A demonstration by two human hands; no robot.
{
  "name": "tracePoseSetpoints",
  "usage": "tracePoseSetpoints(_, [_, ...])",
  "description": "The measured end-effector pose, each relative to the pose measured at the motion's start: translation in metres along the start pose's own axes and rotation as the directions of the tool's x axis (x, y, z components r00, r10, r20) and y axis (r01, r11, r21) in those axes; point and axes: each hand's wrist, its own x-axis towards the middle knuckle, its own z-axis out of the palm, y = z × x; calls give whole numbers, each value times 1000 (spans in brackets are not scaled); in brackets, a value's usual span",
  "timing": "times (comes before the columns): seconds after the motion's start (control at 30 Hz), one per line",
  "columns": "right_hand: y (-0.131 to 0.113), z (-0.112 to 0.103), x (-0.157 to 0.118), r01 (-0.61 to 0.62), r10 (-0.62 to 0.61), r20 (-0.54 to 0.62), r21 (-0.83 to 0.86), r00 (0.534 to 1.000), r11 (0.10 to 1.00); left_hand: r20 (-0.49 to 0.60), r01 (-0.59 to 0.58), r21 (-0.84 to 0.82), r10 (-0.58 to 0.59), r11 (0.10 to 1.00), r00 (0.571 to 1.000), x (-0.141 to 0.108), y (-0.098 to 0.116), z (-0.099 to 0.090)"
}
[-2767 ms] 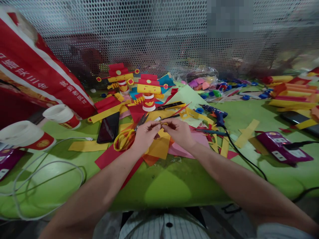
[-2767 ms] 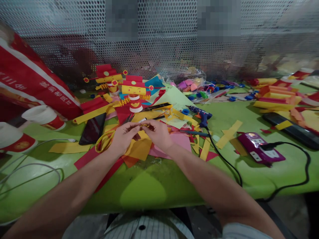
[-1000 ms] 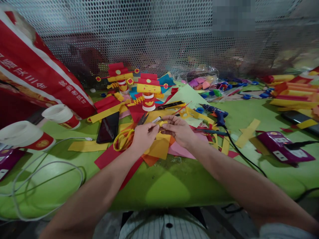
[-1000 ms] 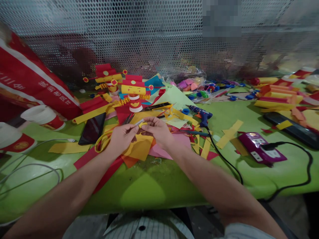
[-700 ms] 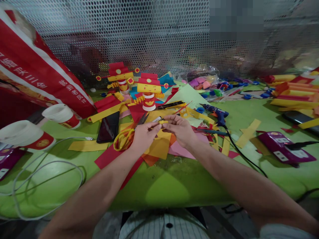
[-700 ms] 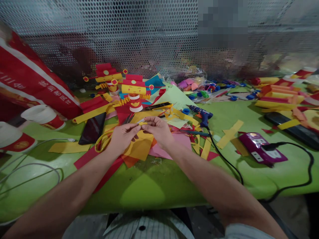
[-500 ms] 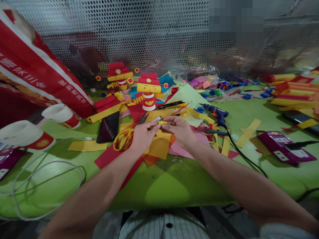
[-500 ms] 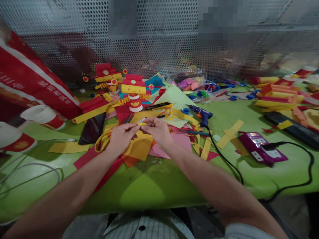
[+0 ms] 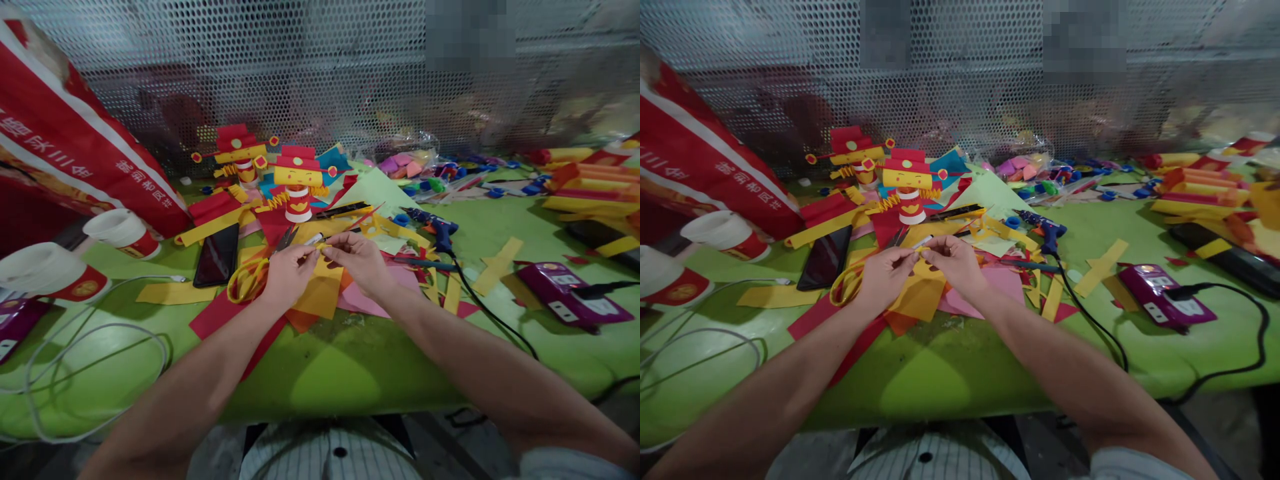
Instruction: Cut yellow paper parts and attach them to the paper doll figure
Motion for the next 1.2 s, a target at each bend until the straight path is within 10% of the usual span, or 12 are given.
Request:
tracePoseSetpoints(0.57, [11, -3, 2, 210, -220, -22, -220, 975, 952, 84, 117, -17, -115, 993, 990, -1, -1, 4])
tracePoseSetpoints(0.97, [-11, -12, 27, 128, -116, 64, -232, 991, 964, 157, 47, 90, -61, 995, 986, 17, 11, -2])
tracePoseSetpoints(1.1, [-26, -23, 59, 94, -105, -66, -151, 992, 984, 96, 110, 81, -118, 991, 988, 40, 12, -13])
tracePoseSetpoints(1.2, [-29, -29, 88, 12, -31, -220, -87, 975, 996, 22, 285, -257, -289, 924, 957, 56, 10, -12])
